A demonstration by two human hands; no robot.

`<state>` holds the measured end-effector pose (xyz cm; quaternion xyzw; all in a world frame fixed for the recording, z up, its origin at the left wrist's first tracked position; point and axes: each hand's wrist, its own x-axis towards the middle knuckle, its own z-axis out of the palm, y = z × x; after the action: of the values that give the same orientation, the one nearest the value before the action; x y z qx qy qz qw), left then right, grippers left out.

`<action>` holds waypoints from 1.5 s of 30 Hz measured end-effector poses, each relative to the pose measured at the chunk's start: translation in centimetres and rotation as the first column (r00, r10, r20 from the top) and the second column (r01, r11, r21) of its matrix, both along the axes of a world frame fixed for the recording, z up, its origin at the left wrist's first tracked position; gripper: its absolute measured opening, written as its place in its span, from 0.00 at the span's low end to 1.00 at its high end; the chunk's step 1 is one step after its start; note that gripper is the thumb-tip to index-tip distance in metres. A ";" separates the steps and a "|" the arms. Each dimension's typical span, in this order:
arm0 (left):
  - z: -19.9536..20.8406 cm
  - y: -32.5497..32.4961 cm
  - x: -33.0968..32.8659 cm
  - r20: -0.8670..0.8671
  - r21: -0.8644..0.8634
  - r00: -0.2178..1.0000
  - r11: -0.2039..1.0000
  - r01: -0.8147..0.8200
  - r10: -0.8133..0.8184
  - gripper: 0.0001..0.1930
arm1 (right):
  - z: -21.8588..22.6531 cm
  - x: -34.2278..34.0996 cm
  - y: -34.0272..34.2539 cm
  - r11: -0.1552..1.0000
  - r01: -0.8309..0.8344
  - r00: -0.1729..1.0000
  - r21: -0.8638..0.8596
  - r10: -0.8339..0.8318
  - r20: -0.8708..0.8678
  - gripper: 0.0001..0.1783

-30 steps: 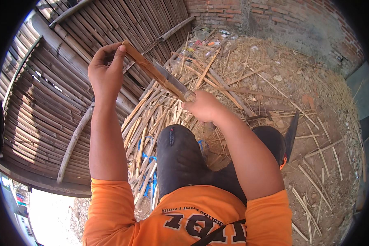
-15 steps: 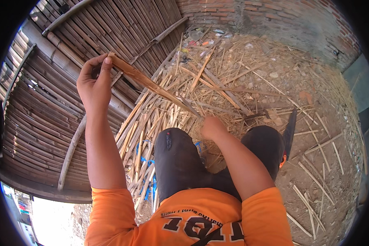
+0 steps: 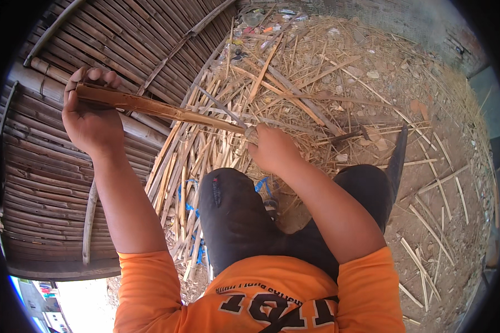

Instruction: The person strips layers from a length of bamboo using a machete and then whittles the ends.

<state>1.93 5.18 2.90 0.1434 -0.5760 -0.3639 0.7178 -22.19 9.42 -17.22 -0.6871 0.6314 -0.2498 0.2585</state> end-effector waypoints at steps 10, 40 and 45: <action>-0.5 -1.5 0.1 -0.035 -0.018 0.994 0.995 -0.100 0.099 0.26 | -3.8 4.0 -0.3 0.979 0.049 0.941 -0.197 0.021 0.338 0.19; 0.6 -8.9 4.3 -0.044 0.006 0.738 0.739 -0.674 0.674 0.12 | -12.1 8.0 -6.3 0.997 -0.007 0.942 -0.080 0.033 0.334 0.21; -0.4 -9.2 5.1 -0.033 0.003 0.671 0.671 -0.741 0.741 0.14 | -23.3 5.6 -6.1 0.929 0.152 0.968 0.338 -0.209 0.137 0.17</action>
<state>7.05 -4.01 2.51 0.3551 -0.4587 -0.0409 0.8135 -16.56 3.32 -40.54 -0.5499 0.7001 -0.2231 0.3970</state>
